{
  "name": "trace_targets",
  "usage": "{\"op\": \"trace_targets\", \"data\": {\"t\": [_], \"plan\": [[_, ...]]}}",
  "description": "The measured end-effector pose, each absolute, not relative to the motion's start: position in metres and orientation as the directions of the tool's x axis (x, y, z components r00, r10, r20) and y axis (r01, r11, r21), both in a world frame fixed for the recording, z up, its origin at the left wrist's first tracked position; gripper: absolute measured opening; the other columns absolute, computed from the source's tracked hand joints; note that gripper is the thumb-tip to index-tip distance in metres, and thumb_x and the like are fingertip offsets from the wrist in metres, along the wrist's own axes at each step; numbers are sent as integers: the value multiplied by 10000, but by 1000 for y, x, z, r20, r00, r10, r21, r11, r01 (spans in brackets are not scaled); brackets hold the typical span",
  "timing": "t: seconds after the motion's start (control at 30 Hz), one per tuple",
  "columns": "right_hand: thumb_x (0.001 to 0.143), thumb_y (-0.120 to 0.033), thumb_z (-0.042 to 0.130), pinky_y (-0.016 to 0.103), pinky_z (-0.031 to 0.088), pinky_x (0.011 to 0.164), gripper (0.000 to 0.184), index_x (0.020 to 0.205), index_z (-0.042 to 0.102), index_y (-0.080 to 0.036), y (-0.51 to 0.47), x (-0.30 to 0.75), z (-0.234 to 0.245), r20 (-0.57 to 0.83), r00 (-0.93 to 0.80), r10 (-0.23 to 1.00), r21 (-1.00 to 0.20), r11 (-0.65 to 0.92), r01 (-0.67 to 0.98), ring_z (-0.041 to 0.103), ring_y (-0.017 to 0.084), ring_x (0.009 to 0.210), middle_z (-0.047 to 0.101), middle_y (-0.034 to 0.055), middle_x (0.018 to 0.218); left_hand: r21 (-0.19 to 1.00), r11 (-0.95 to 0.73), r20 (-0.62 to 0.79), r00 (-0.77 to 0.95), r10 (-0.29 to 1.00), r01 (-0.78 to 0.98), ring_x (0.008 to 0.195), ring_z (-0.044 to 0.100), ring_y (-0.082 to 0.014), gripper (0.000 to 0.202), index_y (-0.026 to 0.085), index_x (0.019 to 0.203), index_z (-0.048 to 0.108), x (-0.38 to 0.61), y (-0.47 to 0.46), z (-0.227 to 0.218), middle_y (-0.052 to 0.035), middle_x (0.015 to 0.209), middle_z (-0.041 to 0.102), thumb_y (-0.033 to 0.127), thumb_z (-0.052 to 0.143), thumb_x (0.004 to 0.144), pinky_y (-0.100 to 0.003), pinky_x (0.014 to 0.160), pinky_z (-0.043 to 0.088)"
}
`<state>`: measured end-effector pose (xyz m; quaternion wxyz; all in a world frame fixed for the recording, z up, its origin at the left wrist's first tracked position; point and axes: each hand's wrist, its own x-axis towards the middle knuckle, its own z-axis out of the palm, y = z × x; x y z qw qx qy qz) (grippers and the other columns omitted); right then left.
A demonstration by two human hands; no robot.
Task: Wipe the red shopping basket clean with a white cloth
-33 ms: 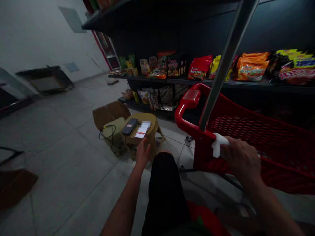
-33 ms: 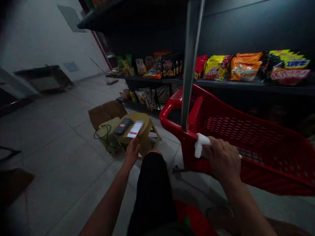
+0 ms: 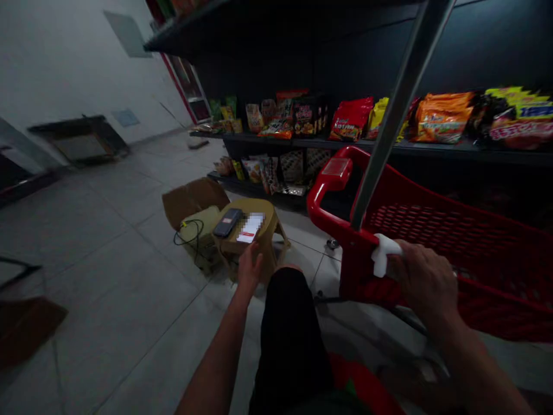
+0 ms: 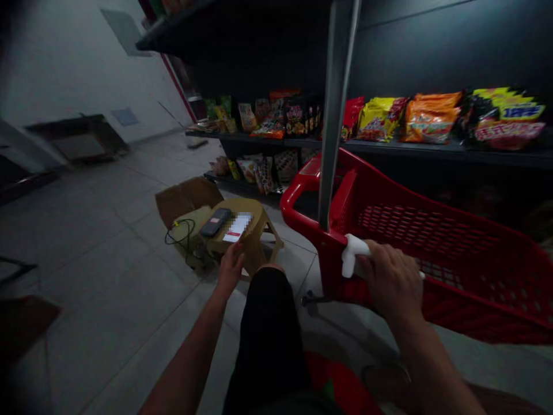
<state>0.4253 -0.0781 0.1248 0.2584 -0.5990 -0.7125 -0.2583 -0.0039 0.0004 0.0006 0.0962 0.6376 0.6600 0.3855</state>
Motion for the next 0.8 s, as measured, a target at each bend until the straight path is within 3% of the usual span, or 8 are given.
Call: {"op": "trace_targets", "data": {"t": [0.2, 0.33, 0.47, 0.63, 0.7, 0.8], "plan": [[1007, -421, 396, 351, 346, 744, 358, 1148, 596, -161, -77, 428, 122, 654, -132, 745, 34, 145, 989, 551, 230, 794, 667, 91, 912, 643, -36, 335, -238, 912, 765, 1251, 556, -269, 498, 171, 1352, 466, -22, 5, 6, -132, 1348, 608, 315, 513, 877, -450, 1099, 394], [1008, -420, 385, 355, 346, 748, 367, 1150, 598, -158, -77, 428, 123, 648, -118, 752, 20, 138, 990, 558, 237, 799, 663, 100, 901, 661, 2, 297, -265, 917, 750, 1145, 601, -279, 415, 180, 1262, 538, -21, 4, 12, -123, 1250, 652, 276, 534, 858, -476, 1040, 437], [1009, -429, 376, 357, 349, 750, 383, 1151, 601, -155, -78, 427, 124, 642, -106, 759, 18, 124, 992, 560, 241, 797, 661, 104, 891, 697, -50, 285, -212, 935, 715, 1024, 642, -215, 289, 202, 1148, 578, 4, -5, 22, -77, 1189, 676, 219, 510, 868, -404, 956, 499], [1009, -434, 372, 354, 352, 751, 385, 1159, 597, -160, -77, 430, 123, 634, -105, 767, 16, 122, 992, 563, 237, 807, 668, 98, 911, 712, -233, 356, -55, 933, 662, 1090, 622, -183, 237, 216, 1133, 604, 78, -32, 64, -62, 1142, 677, 248, 477, 935, -360, 983, 486], [1011, -432, 365, 355, 351, 750, 387, 1164, 594, -161, -77, 430, 124, 630, -103, 770, 17, 119, 993, 562, 238, 807, 669, 102, 924, 645, -478, 505, 137, 852, 596, 1120, 607, -191, 246, 209, 1158, 597, 114, -45, 92, -79, 1151, 674, 235, 479, 945, -387, 1005, 475], [1012, -425, 363, 354, 348, 749, 384, 1166, 592, -159, -77, 429, 126, 628, -111, 770, 27, 121, 992, 561, 239, 806, 663, 102, 919, 451, -762, 670, 388, 633, 464, 1217, 562, -167, 340, 214, 1277, 534, 164, -61, 135, -75, 1266, 650, 211, 484, 940, -383, 1061, 454]]}}
